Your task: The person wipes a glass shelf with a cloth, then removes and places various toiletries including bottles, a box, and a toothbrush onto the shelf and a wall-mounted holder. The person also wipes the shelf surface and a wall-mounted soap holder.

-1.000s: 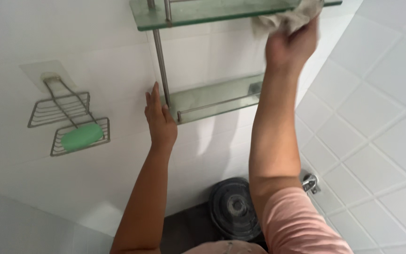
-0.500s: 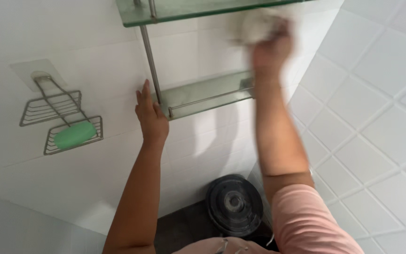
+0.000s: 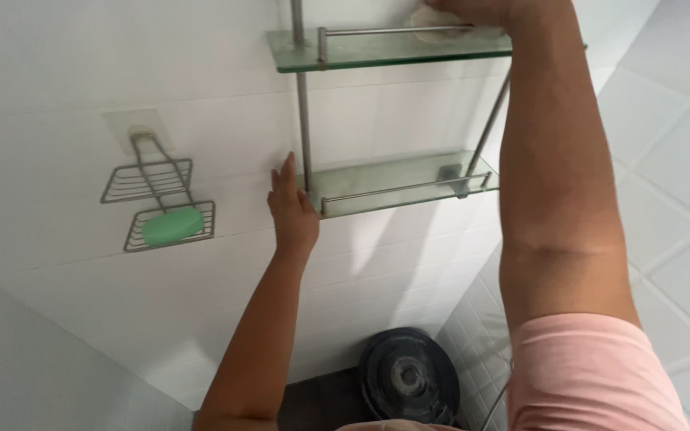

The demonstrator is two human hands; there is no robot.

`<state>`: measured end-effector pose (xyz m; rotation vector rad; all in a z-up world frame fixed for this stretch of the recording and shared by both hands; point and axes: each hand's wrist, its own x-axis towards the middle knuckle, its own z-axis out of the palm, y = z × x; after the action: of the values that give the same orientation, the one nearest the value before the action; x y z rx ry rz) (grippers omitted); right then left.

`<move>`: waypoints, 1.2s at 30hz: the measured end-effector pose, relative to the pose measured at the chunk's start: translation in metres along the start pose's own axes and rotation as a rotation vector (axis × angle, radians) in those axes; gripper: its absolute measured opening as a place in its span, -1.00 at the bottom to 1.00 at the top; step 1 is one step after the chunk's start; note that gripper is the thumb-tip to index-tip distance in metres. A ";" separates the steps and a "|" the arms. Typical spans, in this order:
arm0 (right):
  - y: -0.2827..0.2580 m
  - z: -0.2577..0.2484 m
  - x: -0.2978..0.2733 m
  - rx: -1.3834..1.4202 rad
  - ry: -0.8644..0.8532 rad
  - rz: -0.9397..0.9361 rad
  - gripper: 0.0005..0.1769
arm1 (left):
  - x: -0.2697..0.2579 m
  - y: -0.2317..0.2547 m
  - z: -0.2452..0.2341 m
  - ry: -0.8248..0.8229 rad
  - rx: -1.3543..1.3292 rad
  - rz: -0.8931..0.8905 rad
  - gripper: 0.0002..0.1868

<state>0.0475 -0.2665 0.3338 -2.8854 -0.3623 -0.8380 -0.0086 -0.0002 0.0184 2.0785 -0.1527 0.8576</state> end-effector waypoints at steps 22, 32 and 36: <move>-0.038 0.019 0.034 0.101 -0.298 0.094 -0.72 | 0.001 -0.003 0.003 -0.082 0.030 -0.085 -0.35; -0.108 0.026 0.056 0.205 -0.040 -0.324 -0.81 | 0.002 -0.006 0.003 -0.043 0.039 0.004 -0.34; -0.100 0.031 0.064 0.283 0.011 -0.228 -0.82 | 0.001 -0.007 0.002 -0.050 0.049 0.009 -0.36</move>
<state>0.0901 -0.1521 0.3472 -2.6087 -0.7544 -0.7624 -0.0042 0.0034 0.0134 2.1470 -0.1694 0.8228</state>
